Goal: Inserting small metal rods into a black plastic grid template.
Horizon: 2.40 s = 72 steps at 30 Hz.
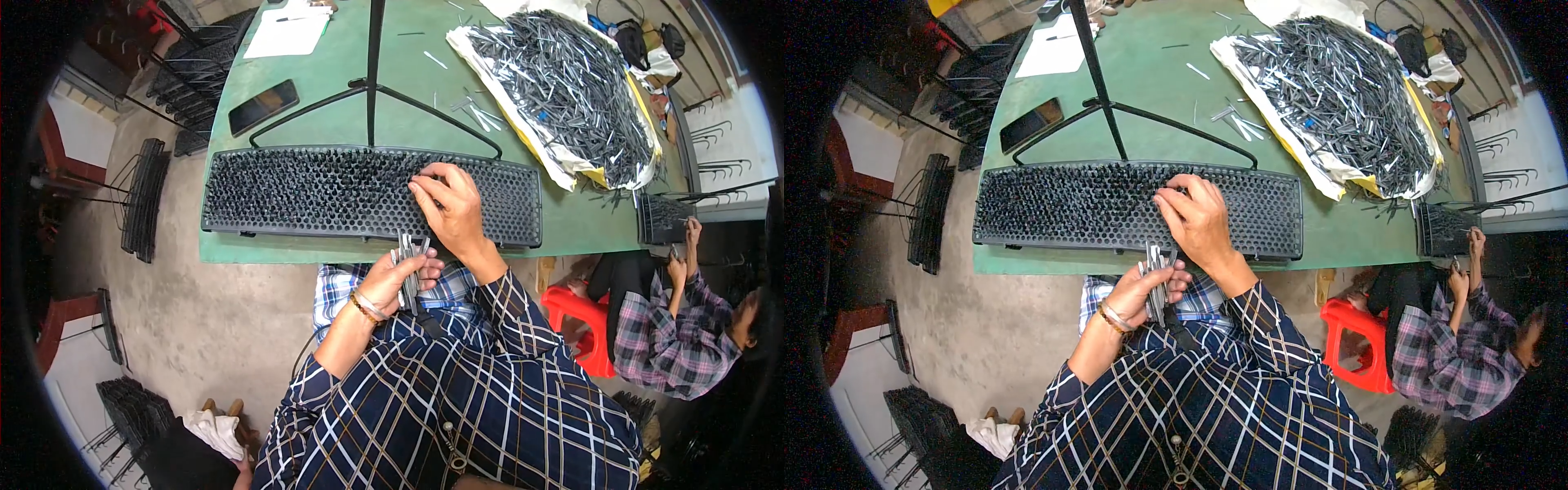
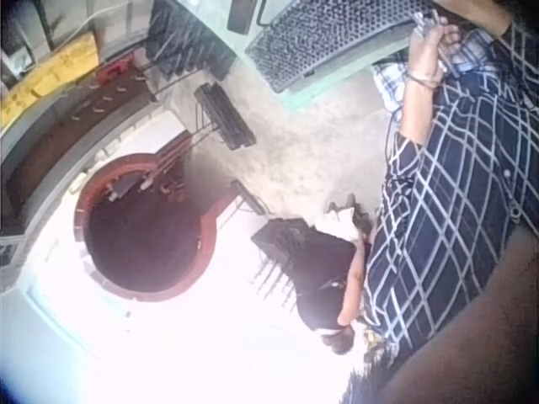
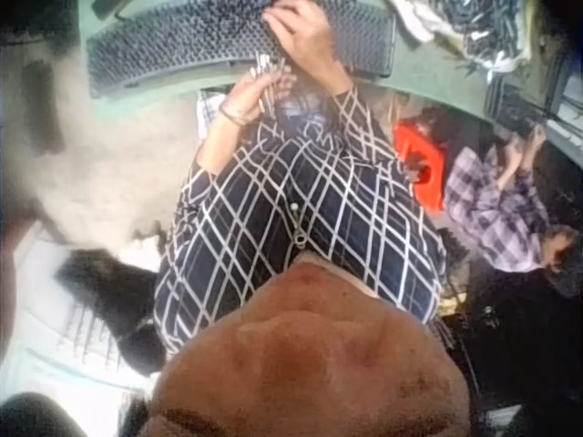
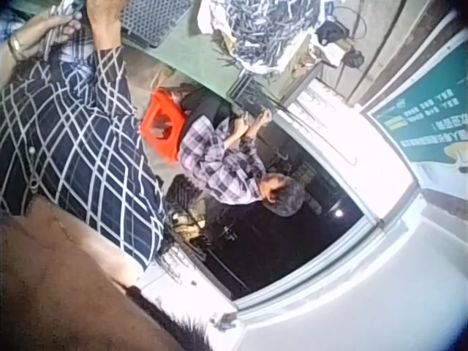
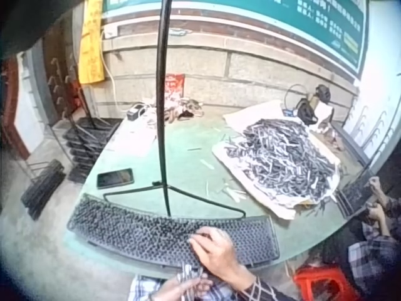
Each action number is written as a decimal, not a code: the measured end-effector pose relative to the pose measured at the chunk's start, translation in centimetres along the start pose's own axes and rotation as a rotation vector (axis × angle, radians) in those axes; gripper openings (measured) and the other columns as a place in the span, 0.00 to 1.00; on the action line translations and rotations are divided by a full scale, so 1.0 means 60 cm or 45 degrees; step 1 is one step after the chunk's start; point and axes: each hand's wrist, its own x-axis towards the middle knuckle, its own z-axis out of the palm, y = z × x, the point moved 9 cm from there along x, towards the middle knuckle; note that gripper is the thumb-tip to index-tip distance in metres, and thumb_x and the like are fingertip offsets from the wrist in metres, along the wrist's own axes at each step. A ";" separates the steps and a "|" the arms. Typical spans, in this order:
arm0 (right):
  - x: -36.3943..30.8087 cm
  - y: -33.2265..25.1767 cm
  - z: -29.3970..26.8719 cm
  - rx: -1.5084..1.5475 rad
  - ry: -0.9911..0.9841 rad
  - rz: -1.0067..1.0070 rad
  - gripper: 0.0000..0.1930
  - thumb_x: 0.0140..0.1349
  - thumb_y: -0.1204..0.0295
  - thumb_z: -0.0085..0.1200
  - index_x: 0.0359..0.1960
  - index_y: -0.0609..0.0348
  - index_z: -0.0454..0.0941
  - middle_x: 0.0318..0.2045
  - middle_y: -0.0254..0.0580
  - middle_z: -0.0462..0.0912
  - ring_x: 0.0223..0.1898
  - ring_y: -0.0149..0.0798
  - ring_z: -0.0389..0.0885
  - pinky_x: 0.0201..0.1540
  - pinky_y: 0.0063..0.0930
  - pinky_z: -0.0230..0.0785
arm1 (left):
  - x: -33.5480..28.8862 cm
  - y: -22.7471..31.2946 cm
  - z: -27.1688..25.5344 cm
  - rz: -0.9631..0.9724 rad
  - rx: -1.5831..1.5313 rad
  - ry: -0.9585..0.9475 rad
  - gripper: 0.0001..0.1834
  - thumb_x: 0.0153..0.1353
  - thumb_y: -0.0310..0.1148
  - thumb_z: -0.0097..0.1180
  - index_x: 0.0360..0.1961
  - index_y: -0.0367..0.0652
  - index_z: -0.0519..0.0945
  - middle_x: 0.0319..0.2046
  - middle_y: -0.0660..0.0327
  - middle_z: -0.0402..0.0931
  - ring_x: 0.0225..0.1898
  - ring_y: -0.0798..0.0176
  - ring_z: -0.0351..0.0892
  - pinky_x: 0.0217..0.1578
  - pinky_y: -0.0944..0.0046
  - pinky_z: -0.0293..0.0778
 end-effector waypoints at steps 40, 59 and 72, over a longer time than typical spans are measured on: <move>0.007 0.024 0.056 0.565 -0.119 0.418 0.07 0.54 0.76 0.57 0.34 0.66 0.80 0.28 0.39 0.80 0.26 0.27 0.77 0.27 0.19 0.68 | -0.013 0.031 -0.008 0.119 0.010 0.102 0.15 0.63 0.32 0.48 0.48 0.35 0.71 0.38 0.52 0.78 0.28 0.70 0.74 0.24 0.73 0.69; 0.013 -0.025 0.042 0.081 -0.034 -0.032 0.06 0.51 0.72 0.59 0.30 0.60 0.78 0.27 0.40 0.80 0.27 0.41 0.78 0.29 0.31 0.68 | -0.008 0.025 -0.011 0.127 -0.018 0.052 0.16 0.63 0.31 0.47 0.48 0.33 0.70 0.36 0.54 0.78 0.28 0.71 0.73 0.24 0.73 0.69; 0.014 -0.036 0.042 0.089 -0.130 -0.055 0.06 0.51 0.74 0.59 0.30 0.63 0.80 0.28 0.42 0.78 0.29 0.41 0.77 0.32 0.28 0.69 | -0.014 0.025 0.000 0.084 -0.017 0.030 0.14 0.63 0.32 0.47 0.46 0.34 0.71 0.36 0.54 0.78 0.28 0.72 0.72 0.24 0.74 0.68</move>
